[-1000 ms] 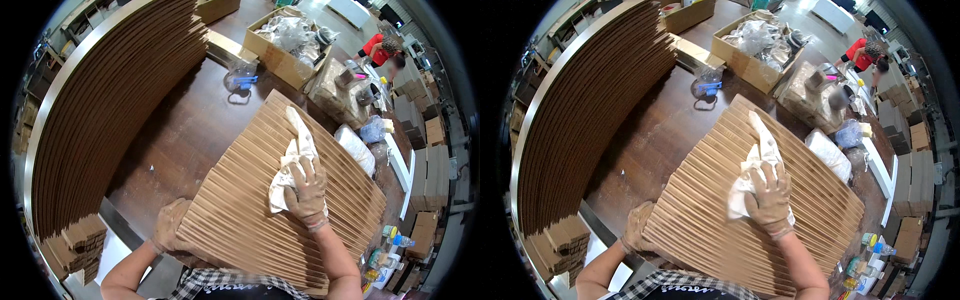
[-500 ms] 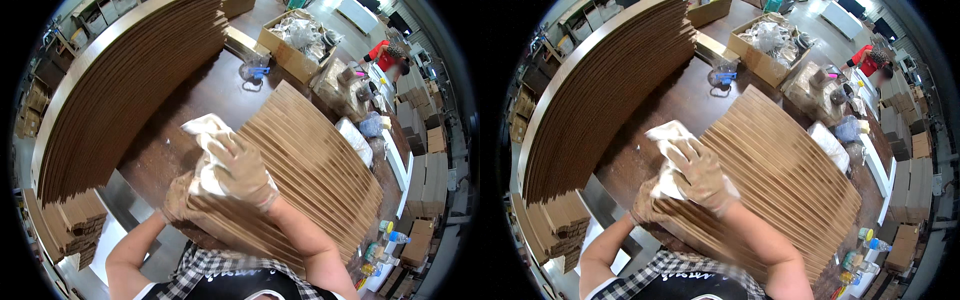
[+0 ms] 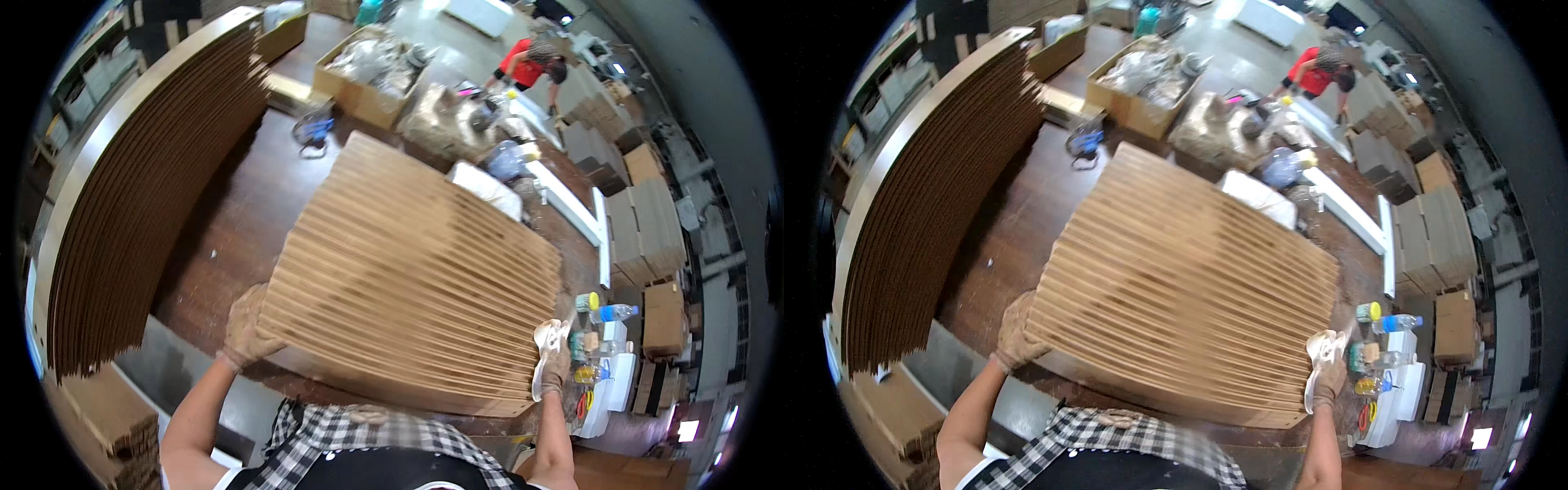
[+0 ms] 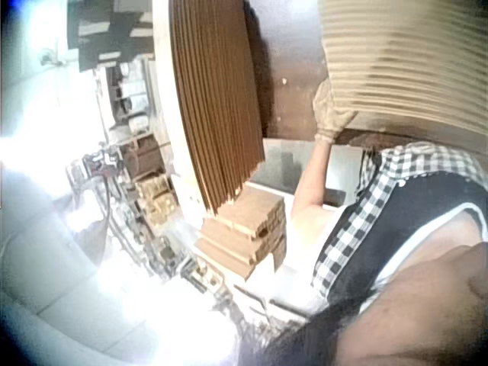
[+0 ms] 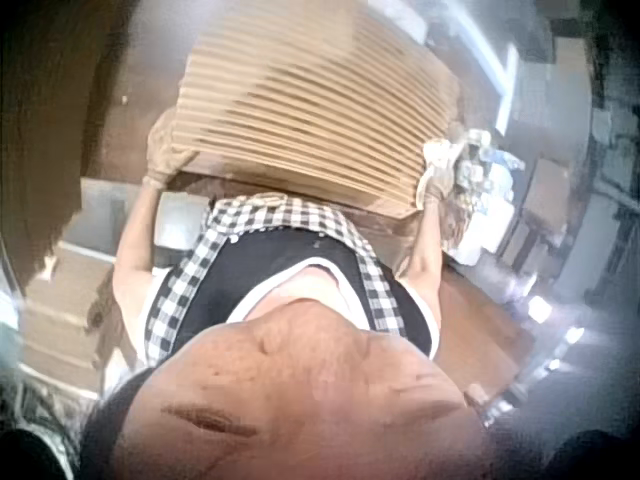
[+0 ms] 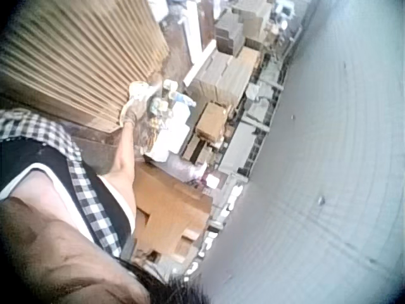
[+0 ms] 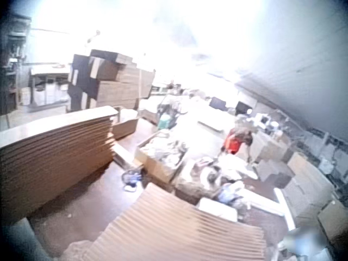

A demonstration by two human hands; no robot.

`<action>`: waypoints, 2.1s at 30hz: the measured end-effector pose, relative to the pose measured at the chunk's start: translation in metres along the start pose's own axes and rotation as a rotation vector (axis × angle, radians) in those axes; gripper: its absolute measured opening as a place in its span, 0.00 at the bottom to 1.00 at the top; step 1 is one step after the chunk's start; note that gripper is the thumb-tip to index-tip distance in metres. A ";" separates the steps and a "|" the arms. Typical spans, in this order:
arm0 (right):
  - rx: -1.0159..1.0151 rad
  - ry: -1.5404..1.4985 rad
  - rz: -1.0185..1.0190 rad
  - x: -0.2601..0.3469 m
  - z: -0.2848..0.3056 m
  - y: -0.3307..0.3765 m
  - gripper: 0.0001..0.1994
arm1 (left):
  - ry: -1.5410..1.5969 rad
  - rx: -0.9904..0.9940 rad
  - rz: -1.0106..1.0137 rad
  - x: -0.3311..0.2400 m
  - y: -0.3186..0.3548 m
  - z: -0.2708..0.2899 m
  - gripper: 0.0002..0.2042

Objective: The person wipes the surface of a wooden slatted panel with a white cloth and then moves it to a stack of similar panels on the table.

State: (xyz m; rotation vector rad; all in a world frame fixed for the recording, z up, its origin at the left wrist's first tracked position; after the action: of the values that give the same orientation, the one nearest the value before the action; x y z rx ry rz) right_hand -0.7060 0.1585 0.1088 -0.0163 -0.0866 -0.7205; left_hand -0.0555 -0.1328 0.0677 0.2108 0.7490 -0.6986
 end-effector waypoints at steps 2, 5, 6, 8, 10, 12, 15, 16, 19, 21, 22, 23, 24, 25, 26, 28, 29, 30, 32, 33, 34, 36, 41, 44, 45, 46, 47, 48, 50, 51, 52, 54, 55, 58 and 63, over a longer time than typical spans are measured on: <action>-0.133 -0.203 0.068 0.026 0.038 0.005 0.23 | 0.042 -0.065 -0.016 0.001 -0.002 0.000 0.42; -0.006 -0.157 0.260 0.141 0.033 0.044 0.23 | 0.099 -0.043 -0.048 -0.009 -0.007 0.004 0.40; -0.011 -0.051 0.367 0.146 -0.008 0.055 0.25 | 0.079 -0.024 -0.062 -0.011 -0.010 0.000 0.39; -0.186 0.274 0.646 0.283 -0.015 0.106 0.33 | 0.104 0.007 -0.025 -0.013 -0.006 0.005 0.39; 0.216 -0.036 0.536 0.356 -0.024 0.099 0.29 | 0.100 0.006 -0.055 -0.014 -0.008 0.004 0.39; -0.019 -0.058 0.816 0.413 -0.026 0.130 0.26 | 0.062 0.026 -0.073 -0.005 -0.006 -0.006 0.40; -0.082 -0.044 1.064 0.508 -0.050 0.156 0.23 | -0.081 -0.003 -0.098 0.000 0.002 -0.005 0.38; -0.174 -0.111 1.129 0.531 -0.052 0.163 0.21 | -0.028 0.101 -0.117 -0.016 -0.004 -0.002 0.36; 0.038 -0.227 1.249 0.623 -0.074 0.175 0.24 | -0.287 0.155 -0.108 0.019 0.008 -0.025 0.37; 0.246 -0.244 1.403 0.654 -0.096 0.189 0.23 | -0.300 0.189 -0.139 0.012 -0.005 -0.039 0.37; 0.206 -0.250 1.415 0.655 -0.088 0.204 0.23 | -0.309 0.193 -0.130 0.016 -0.003 -0.038 0.37; 0.168 -0.249 1.440 0.654 -0.072 0.223 0.23 | -0.316 0.192 -0.115 0.020 0.004 -0.035 0.37; 0.134 -0.272 1.476 0.644 -0.055 0.234 0.22 | -0.330 0.193 -0.101 0.024 0.011 -0.029 0.37; 0.158 -0.398 1.419 0.622 -0.059 0.225 0.23 | -0.332 0.201 -0.128 0.018 0.005 -0.035 0.36; 0.080 -0.364 1.339 0.598 -0.062 0.218 0.23 | -0.343 0.204 -0.139 0.015 0.006 -0.037 0.36; 0.073 -0.271 1.235 0.549 -0.073 0.204 0.24 | -0.371 0.199 -0.156 0.019 0.017 -0.035 0.36; 0.127 -0.218 1.196 0.521 -0.076 0.198 0.24 | -0.356 0.192 -0.146 0.020 0.016 -0.033 0.36; 0.028 -0.206 1.158 0.486 -0.066 0.195 0.24 | -0.337 0.191 -0.164 0.020 0.014 -0.035 0.36; 0.031 -0.128 1.035 0.422 -0.067 0.182 0.24 | -0.084 0.040 0.029 0.042 0.015 -0.030 0.40; 0.131 -0.063 0.939 0.388 -0.079 0.170 0.24 | -0.044 -0.073 0.034 0.036 0.020 -0.024 0.41; -0.004 -0.083 0.909 0.366 -0.031 0.170 0.25 | 0.004 -0.023 0.056 0.031 0.023 -0.019 0.43; -0.178 -0.166 0.778 0.296 0.020 0.160 0.28 | 0.109 0.090 0.062 0.010 0.009 -0.015 0.45; -0.167 -0.007 0.444 0.121 0.004 0.126 0.26 | 0.275 0.177 0.130 0.040 0.011 -0.020 0.46; -0.104 -0.201 0.134 0.004 -0.009 0.105 0.19 | 0.370 0.210 0.196 0.046 0.009 -0.025 0.46; -0.046 -0.307 -0.049 -0.041 -0.026 0.102 0.19 | 0.380 0.238 0.214 0.043 0.006 -0.028 0.47; -0.140 -0.290 -0.069 -0.058 -0.013 0.098 0.19 | 0.394 0.255 0.232 0.039 0.004 -0.032 0.47; -0.233 -0.270 -0.091 -0.071 -0.003 0.096 0.20 | 0.433 0.263 0.261 0.044 0.006 -0.033 0.48; -0.300 -0.285 -0.067 -0.074 -0.001 0.101 0.21 | 0.473 0.272 0.290 0.054 0.010 -0.033 0.48; -0.311 -0.289 0.049 -0.024 0.016 0.098 0.22 | 0.533 0.246 0.353 0.057 0.021 -0.028 0.52; -0.266 -0.280 0.105 0.002 0.021 0.096 0.22 | 0.534 0.229 0.361 0.061 0.025 -0.027 0.52; -0.215 -0.194 0.133 0.017 0.010 0.095 0.21 | 0.538 0.219 0.360 0.068 0.026 -0.030 0.52; -0.247 0.018 0.200 0.017 -0.029 0.093 0.20 | 0.561 0.236 0.363 0.073 0.018 -0.037 0.51; -0.247 -0.032 0.103 -0.013 -0.036 0.087 0.20 | 0.552 0.234 0.373 0.070 0.016 -0.039 0.51; 0.053 -0.244 -0.268 -0.066 -0.037 0.070 0.20 | 0.499 0.236 0.430 0.065 0.030 -0.026 0.50; -0.342 -0.192 -0.138 -0.090 0.038 0.072 0.29 | 0.562 0.241 0.355 0.051 0.021 -0.029 0.49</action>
State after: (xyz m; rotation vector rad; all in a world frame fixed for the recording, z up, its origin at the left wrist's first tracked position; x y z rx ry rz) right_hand -0.7286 0.2732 0.1399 -0.4099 -0.1485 -0.8643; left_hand -0.0312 -0.1302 0.0106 0.7631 1.1257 -0.3846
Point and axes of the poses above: each hand's wrist, its own y-axis away from the middle knuckle, its own z-axis out of the back of the hand, x = y × z, the point moved 9 cm from there along -y, towards the middle knuckle, and after that the axes turned 14 degrees about x, right-handed, at the moved point
